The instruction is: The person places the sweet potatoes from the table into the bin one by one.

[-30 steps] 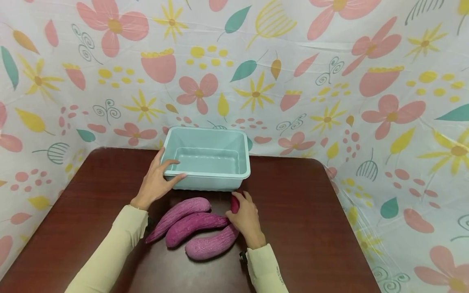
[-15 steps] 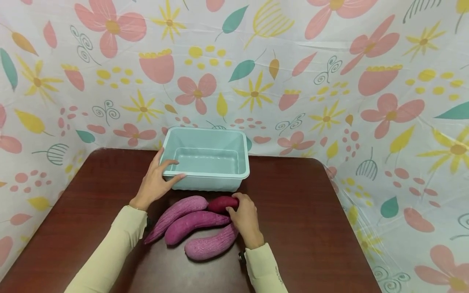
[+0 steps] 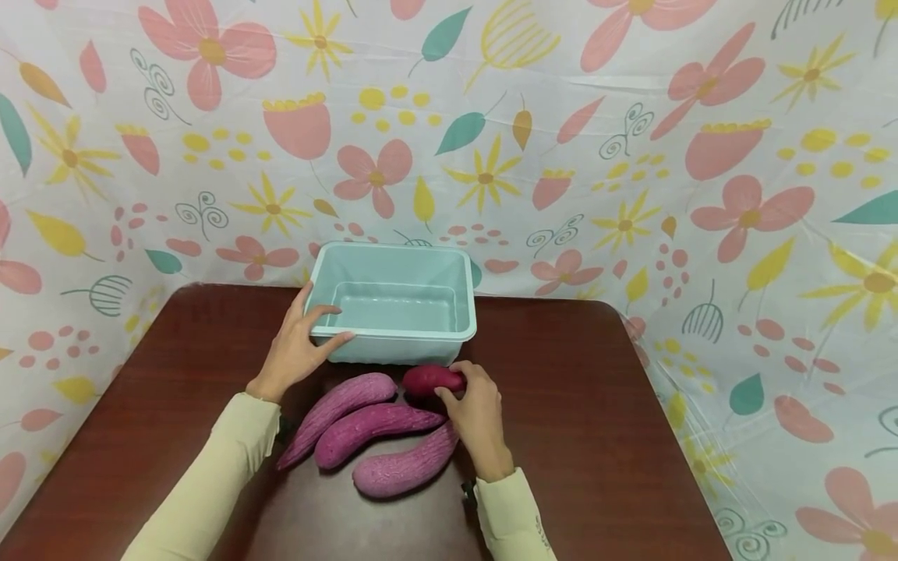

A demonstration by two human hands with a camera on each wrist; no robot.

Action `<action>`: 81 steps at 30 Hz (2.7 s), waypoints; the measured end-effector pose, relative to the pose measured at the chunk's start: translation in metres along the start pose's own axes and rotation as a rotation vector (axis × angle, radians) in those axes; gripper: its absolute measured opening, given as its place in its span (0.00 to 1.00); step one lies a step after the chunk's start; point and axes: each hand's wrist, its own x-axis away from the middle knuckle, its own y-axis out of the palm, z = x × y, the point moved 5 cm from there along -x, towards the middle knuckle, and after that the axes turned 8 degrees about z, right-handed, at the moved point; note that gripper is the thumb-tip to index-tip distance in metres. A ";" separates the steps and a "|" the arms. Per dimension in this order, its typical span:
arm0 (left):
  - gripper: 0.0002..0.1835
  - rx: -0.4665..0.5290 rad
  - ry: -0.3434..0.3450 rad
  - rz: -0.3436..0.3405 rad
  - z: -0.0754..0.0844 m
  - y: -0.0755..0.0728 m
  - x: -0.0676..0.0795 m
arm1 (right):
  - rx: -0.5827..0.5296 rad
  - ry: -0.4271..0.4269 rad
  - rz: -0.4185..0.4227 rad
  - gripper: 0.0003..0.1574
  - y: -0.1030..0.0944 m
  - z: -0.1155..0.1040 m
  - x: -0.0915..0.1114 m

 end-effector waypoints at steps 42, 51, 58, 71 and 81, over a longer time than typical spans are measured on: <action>0.28 0.024 -0.012 -0.008 -0.003 0.001 0.000 | -0.247 -0.266 0.064 0.22 -0.026 -0.060 -0.039; 0.28 0.023 -0.011 -0.002 -0.004 0.002 0.000 | -0.328 -0.195 0.050 0.22 -0.016 -0.064 -0.056; 0.27 0.020 -0.006 0.001 -0.001 0.000 -0.001 | -0.385 -0.162 0.048 0.22 0.002 -0.061 -0.071; 0.28 0.025 -0.001 0.003 -0.001 -0.001 0.003 | -0.345 -0.123 -0.010 0.22 0.042 -0.073 -0.101; 0.29 0.028 0.016 -0.004 0.001 0.003 0.004 | -0.317 -0.093 -0.087 0.21 0.057 -0.073 -0.102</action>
